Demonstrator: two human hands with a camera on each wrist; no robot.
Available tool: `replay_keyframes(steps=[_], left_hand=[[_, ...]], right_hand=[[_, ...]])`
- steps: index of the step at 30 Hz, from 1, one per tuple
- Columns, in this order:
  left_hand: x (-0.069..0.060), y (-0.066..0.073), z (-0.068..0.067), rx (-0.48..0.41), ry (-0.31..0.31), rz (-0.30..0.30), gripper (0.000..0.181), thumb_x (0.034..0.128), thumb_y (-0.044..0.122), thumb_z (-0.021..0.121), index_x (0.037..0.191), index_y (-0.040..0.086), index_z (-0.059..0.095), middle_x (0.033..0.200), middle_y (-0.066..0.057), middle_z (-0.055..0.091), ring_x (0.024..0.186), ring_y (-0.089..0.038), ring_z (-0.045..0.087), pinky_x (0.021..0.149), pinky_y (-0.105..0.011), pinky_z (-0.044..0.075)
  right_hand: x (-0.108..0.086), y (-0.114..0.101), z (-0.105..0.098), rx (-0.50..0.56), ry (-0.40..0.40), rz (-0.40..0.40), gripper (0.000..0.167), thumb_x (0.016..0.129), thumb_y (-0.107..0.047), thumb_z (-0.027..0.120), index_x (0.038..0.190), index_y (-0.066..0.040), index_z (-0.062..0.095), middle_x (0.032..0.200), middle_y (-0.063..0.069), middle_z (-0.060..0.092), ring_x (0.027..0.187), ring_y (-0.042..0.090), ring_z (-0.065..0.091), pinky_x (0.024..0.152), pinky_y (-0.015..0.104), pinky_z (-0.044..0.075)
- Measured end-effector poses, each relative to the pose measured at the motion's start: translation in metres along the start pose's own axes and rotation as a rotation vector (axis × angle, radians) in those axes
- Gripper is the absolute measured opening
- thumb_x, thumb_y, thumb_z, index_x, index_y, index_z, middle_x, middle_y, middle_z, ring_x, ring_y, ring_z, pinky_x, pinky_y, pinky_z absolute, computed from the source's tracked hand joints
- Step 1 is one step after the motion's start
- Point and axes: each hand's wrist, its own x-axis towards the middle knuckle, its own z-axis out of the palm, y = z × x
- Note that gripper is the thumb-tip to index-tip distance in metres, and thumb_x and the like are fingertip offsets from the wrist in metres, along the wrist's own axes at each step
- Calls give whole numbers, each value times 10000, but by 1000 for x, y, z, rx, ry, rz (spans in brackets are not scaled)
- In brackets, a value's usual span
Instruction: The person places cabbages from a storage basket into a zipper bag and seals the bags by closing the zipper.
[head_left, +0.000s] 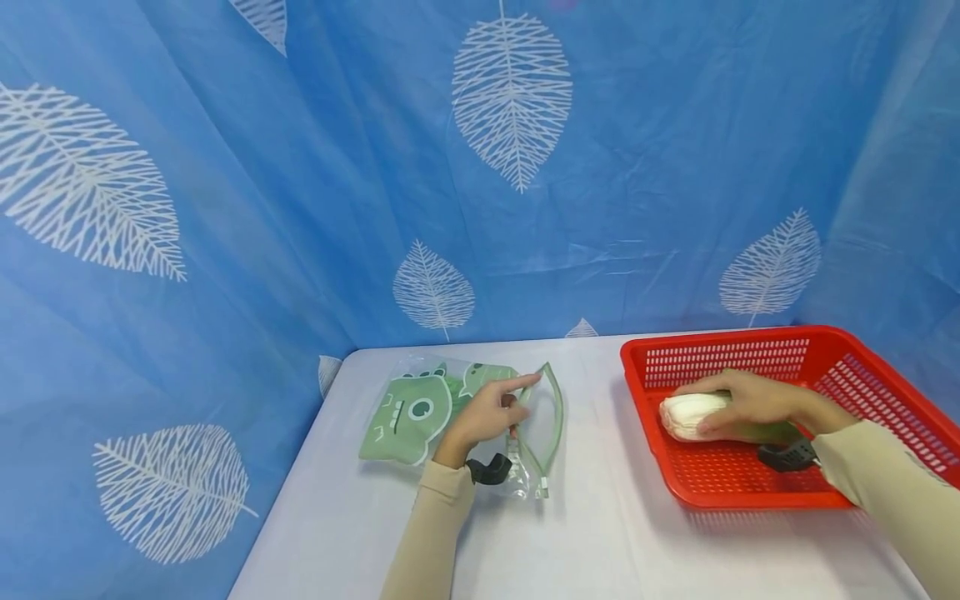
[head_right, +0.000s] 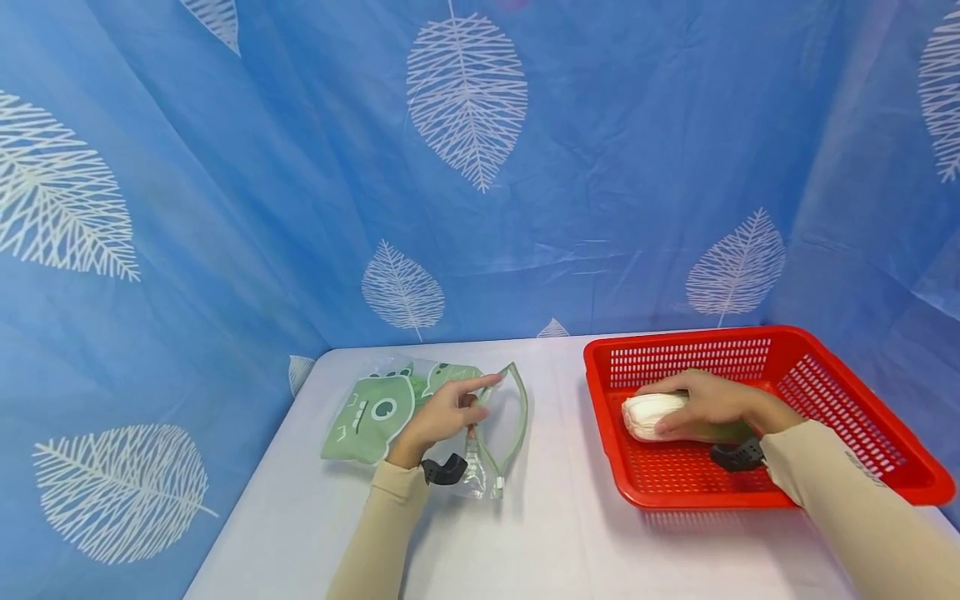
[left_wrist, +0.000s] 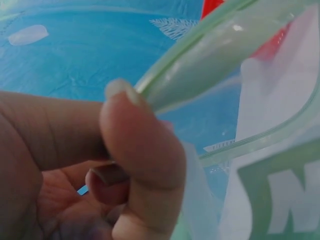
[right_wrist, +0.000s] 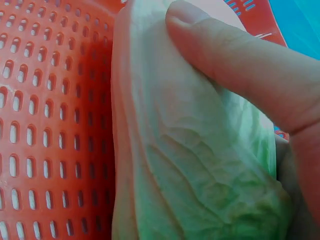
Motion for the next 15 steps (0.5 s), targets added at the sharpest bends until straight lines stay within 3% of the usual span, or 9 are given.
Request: replay_keyframes(steps=[9, 15], left_hand=[[-2, 0, -1, -5, -1, 16, 580, 970, -52, 605, 1491, 195, 553, 844, -142, 566, 601, -422, 562, 588, -555, 541], [-3, 1, -2, -6, -5, 15, 589, 974, -55, 586, 1499, 208, 542, 806, -119, 544, 650, -501, 544, 602, -570, 545]], right_hand=[[-4, -4, -3, -28, 29, 41, 591, 860, -285, 836, 1385, -80, 655, 1025, -65, 691, 820, 99, 576, 606, 260, 526], [-1, -23, -10, -78, 92, -47, 583, 853, -291, 845, 1372, -92, 670, 1046, -71, 699, 822, 86, 598, 619, 261, 542]])
